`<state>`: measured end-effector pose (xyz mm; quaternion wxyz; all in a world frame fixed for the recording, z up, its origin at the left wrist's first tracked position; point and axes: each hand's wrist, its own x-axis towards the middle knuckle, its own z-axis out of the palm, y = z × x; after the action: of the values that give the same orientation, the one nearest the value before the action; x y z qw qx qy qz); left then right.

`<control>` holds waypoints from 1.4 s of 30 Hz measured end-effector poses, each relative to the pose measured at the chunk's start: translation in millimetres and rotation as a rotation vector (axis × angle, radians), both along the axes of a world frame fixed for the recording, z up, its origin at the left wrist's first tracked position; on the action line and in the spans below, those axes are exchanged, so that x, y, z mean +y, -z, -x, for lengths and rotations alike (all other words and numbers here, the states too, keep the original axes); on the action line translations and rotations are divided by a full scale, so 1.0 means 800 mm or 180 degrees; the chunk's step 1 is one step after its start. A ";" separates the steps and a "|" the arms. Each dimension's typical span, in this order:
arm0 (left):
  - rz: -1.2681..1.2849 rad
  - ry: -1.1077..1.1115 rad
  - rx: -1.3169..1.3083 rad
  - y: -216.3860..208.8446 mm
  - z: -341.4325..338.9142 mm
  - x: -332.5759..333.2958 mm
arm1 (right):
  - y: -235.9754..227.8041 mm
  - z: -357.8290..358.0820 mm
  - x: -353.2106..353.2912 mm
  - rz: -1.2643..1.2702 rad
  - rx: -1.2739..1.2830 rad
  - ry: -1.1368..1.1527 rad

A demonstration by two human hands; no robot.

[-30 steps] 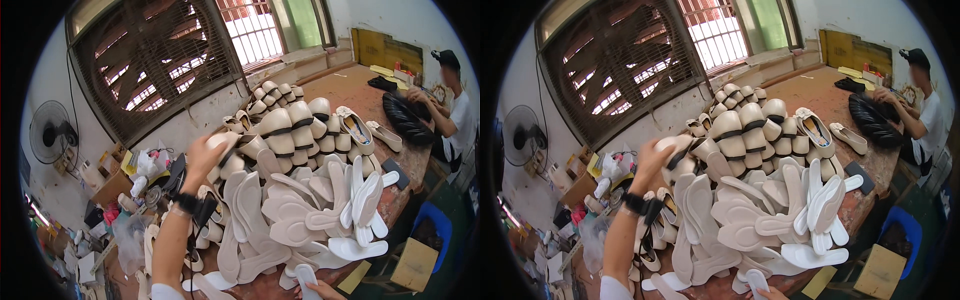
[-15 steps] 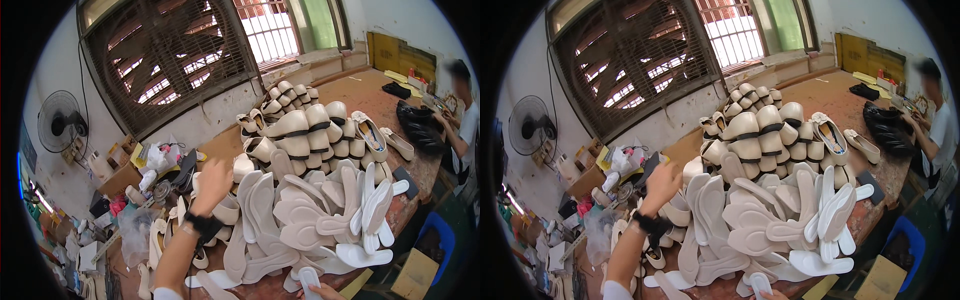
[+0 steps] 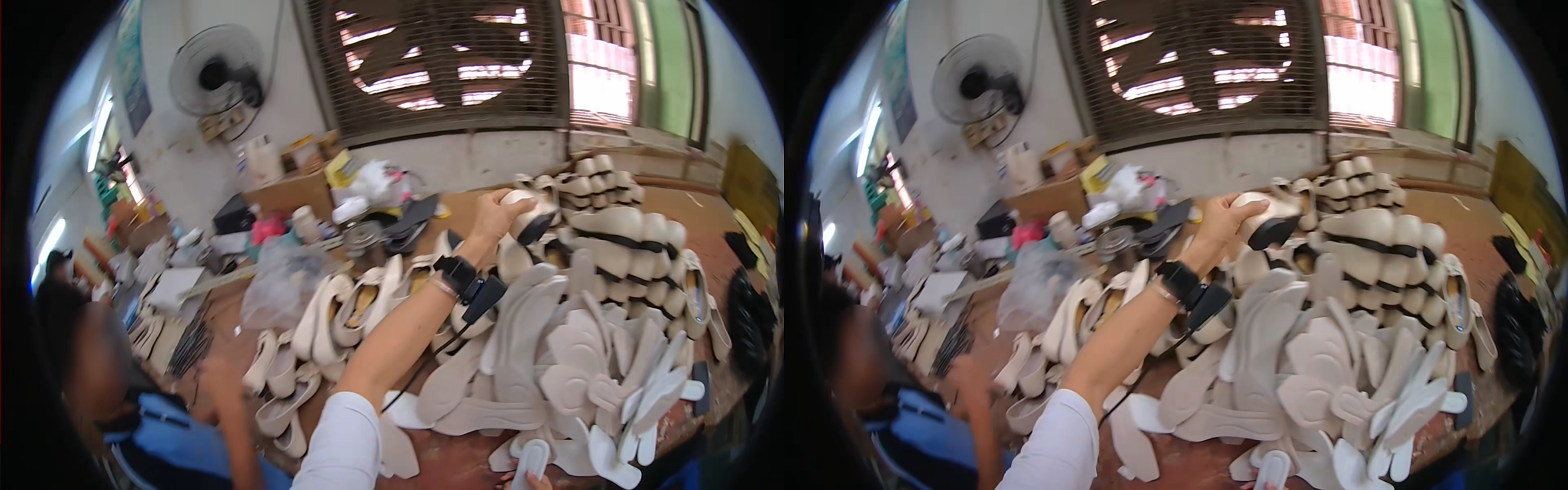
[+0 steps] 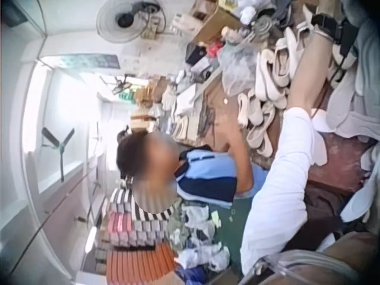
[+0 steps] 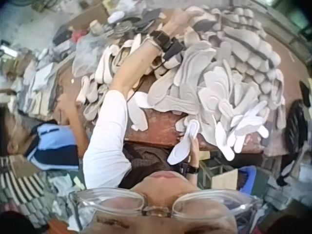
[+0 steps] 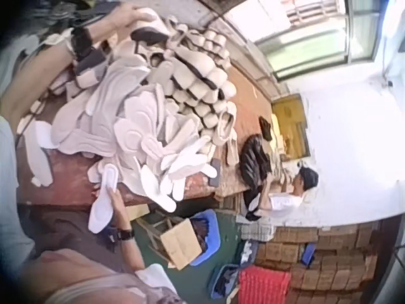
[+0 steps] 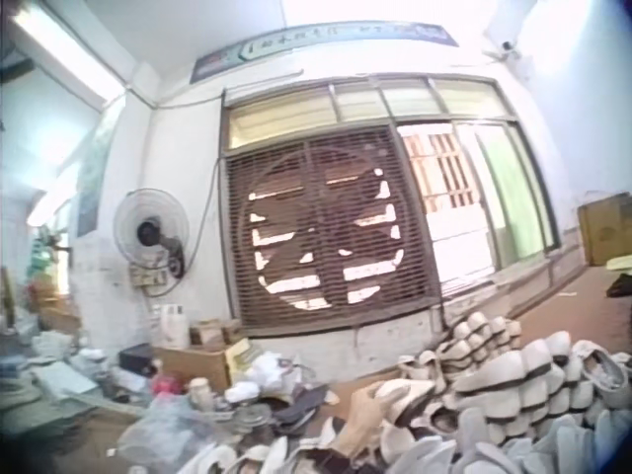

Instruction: The person inserts white insoles into beige high-heeled shoes on a cluttered workbench. They repeatedly pick up a shoe, place an insole inside, and press it down with their hand. The camera shakes violently at times, obscuring the view.

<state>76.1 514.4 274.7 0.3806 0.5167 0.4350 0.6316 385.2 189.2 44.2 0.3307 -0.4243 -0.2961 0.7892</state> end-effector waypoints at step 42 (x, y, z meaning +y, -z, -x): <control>0.0013 -0.0757 0.2041 0.370 0.044 -0.617 | 0.013 0.239 -0.052 -0.4189 -0.1840 -0.2393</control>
<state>40.6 21.0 -21.6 0.1492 0.6339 0.5910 0.4760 193.8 147.5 33.5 0.1356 -0.2021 -0.8962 0.3708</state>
